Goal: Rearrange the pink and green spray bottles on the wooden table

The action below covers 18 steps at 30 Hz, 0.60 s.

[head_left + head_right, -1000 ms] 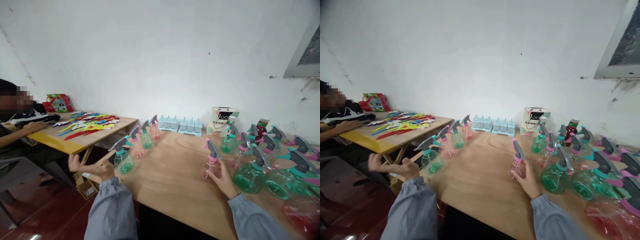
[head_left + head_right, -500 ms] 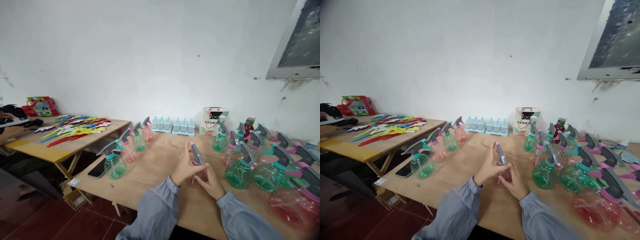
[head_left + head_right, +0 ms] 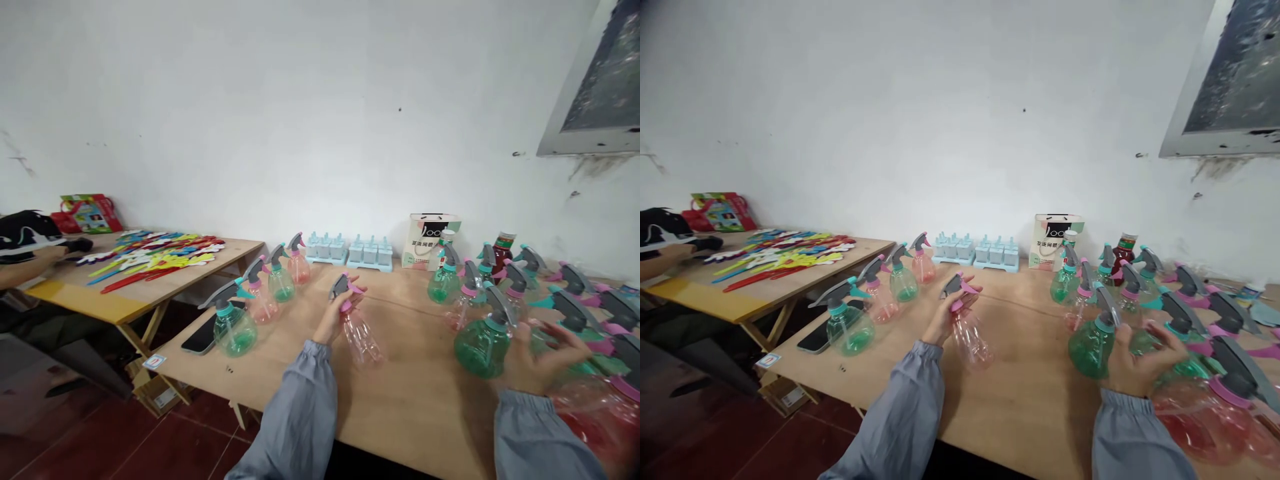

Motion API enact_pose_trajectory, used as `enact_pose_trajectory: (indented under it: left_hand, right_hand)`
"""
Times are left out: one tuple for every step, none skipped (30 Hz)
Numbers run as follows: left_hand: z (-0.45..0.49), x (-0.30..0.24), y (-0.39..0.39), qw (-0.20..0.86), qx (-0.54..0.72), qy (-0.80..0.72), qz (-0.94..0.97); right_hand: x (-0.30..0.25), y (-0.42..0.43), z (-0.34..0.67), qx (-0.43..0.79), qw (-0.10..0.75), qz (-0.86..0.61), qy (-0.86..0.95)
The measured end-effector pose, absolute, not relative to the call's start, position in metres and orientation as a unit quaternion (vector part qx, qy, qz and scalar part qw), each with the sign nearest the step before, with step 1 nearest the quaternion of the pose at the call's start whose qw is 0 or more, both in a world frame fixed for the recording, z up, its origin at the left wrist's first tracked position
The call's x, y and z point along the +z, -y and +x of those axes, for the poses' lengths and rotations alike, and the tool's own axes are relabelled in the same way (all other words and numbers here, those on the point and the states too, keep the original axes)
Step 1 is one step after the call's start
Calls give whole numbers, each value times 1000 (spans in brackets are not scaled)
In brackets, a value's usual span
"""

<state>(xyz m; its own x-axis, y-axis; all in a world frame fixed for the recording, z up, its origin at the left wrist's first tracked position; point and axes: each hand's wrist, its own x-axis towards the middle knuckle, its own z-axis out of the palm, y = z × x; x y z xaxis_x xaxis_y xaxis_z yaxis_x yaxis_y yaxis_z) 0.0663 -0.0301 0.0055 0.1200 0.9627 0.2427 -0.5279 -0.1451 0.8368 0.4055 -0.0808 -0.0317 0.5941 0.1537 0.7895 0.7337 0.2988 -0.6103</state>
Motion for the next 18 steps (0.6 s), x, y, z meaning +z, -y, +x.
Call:
enact_pose_trajectory:
  left_hand:
    - [62, 5, 30, 628, 609, -220, 431]
    - [60, 3, 30, 646, 602, -198, 425]
    - [58, 2, 30, 660, 594, -182, 422]
    - [58, 1, 30, 668, 588, -172, 422]
    - [58, 0, 31, 673, 584, -165, 423]
    - [59, 0, 32, 677, 580, -160, 424]
    - [59, 0, 33, 679, 578, -155, 425]
    - [60, 0, 34, 680, 577, -149, 426]
    - [60, 1, 34, 680, 579, -143, 426]
    - [60, 2, 35, 678, 583, -138, 426]
    - [60, 2, 36, 675, 586, -136, 427]
    - [60, 3, 36, 671, 592, -137, 426]
    - [59, 3, 36, 665, 599, -142, 424]
    - [59, 3, 37, 658, 605, -153, 421]
    - [59, 2, 37, 651, 612, -166, 417]
    - [60, 2, 38, 644, 618, -182, 413]
    - [60, 2, 39, 638, 621, -198, 411]
    - [61, 2, 40, 634, 619, -213, 412]
  right_hand:
    - [-33, 80, 402, -159, 697, -568, 409]
    - [-35, 78, 397, -129, 692, -579, 412]
    - [-38, 77, 391, -112, 687, -589, 412]
    - [-41, 75, 383, -96, 674, -598, 424]
    - [-45, 73, 376, -90, 663, -599, 439]
    - [-49, 71, 369, -88, 655, -592, 462]
    - [-52, 70, 362, -85, 650, -577, 488]
    - [-56, 68, 356, -81, 644, -560, 514]
    - [-59, 67, 350, -76, 639, -545, 537]
    - [-61, 66, 346, -72, 634, -532, 556]
    - [-64, 66, 342, -67, 631, -520, 572]
    - [-65, 65, 339, -63, 628, -511, 583]
    - [-67, 65, 337, -60, 626, -506, 590]
    - [-68, 65, 335, -57, 624, -504, 594]
    - [-68, 65, 335, -55, 623, -503, 597]
    - [-69, 65, 334, -55, 622, -501, 598]
    - [-70, 65, 334, -56, 622, -500, 600]
    - [-71, 64, 334, -56, 620, -499, 602]
